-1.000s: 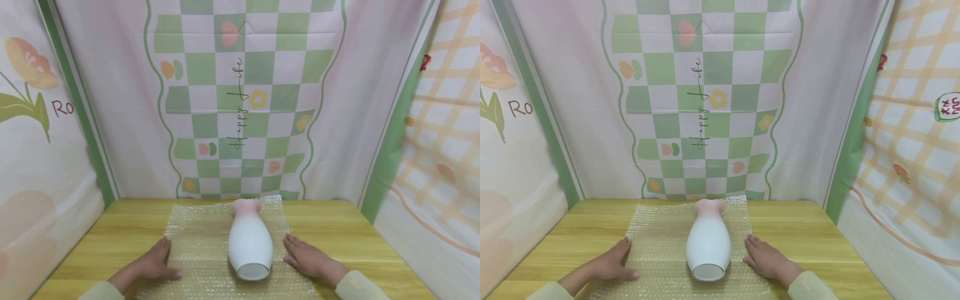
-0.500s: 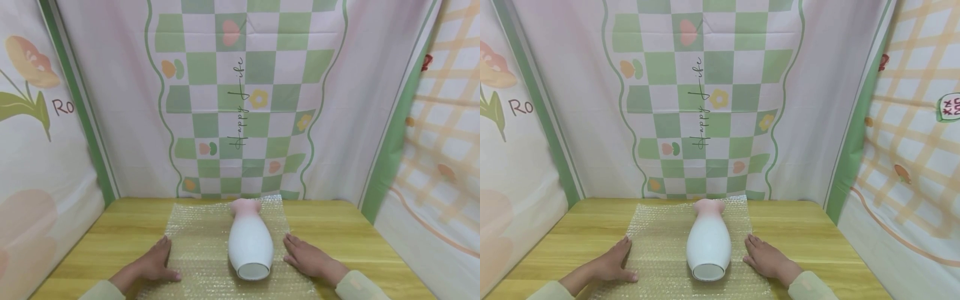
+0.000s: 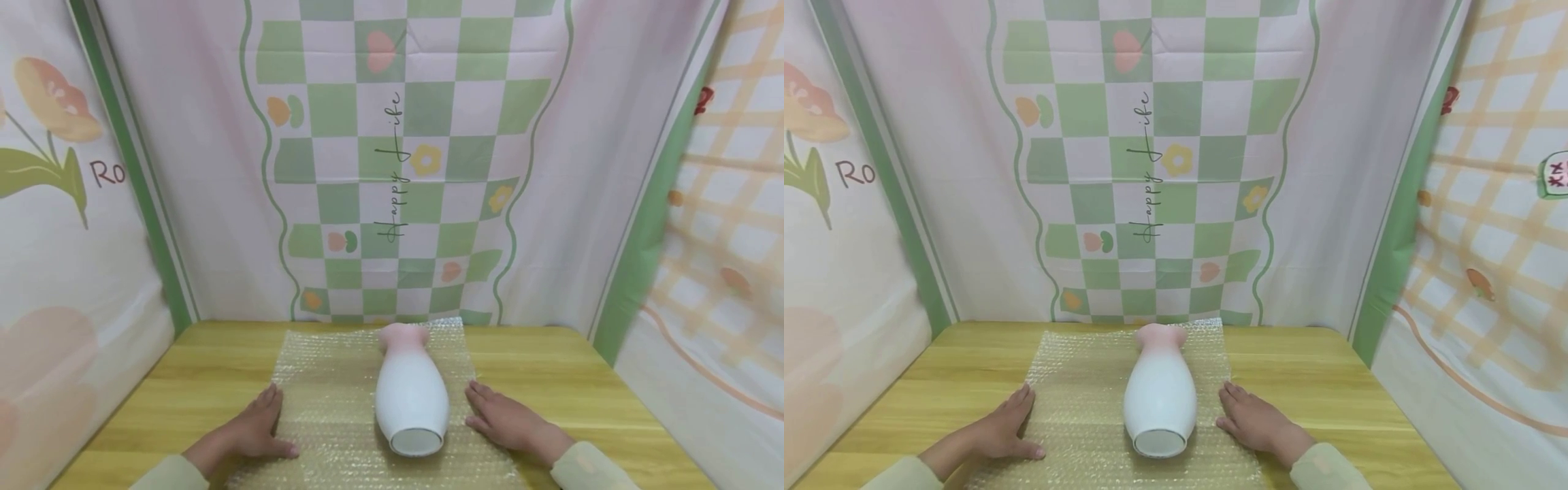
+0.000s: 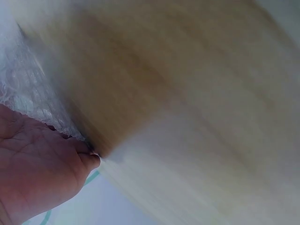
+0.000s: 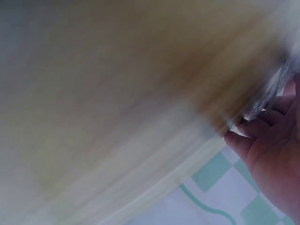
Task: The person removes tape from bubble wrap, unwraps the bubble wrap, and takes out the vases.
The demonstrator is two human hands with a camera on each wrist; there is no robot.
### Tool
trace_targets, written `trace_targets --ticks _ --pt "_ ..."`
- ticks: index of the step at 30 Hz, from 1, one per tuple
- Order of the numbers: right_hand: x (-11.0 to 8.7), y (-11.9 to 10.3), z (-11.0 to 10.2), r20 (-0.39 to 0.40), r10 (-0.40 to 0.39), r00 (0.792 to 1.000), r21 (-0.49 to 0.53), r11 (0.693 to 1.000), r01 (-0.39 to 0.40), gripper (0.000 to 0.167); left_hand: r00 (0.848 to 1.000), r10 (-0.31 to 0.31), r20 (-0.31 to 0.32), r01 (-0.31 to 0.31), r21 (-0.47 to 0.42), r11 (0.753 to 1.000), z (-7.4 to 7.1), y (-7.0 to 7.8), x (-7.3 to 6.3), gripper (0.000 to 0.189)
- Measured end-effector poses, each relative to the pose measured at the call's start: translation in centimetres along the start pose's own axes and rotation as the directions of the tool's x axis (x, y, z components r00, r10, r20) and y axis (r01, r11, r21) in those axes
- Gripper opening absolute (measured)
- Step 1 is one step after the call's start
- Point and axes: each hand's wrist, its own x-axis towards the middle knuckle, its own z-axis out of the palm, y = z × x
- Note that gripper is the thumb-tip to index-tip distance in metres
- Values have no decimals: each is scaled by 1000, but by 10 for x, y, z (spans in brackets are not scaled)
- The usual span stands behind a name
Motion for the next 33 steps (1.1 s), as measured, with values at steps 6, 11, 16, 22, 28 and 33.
trace_targets --ticks 6,11,16,22,28,33 --pt "1 3 0 15 10 1000 16 1000 -11 64 1000 -17 13 17 -1 1000 -1 0 1 118" --pt "1 4 1 19 24 1000 19 1000 -25 66 999 -30 25 30 2 1000 -1 0 2 119" --pt "2 5 0 13 21 1000 22 1000 -22 65 999 -31 23 31 6 1000 -2 1 2 120" --pt "2 4 -2 25 25 999 31 999 -26 65 999 -32 21 32 2 999 -2 2 1 119" --pt "3 3 -4 12 28 1000 24 999 -29 64 999 -34 22 34 3 999 -2 2 1 120" --pt "4 1 -6 -2 21 1000 16 1000 -21 62 999 -49 24 49 4 999 -1 0 2 121"
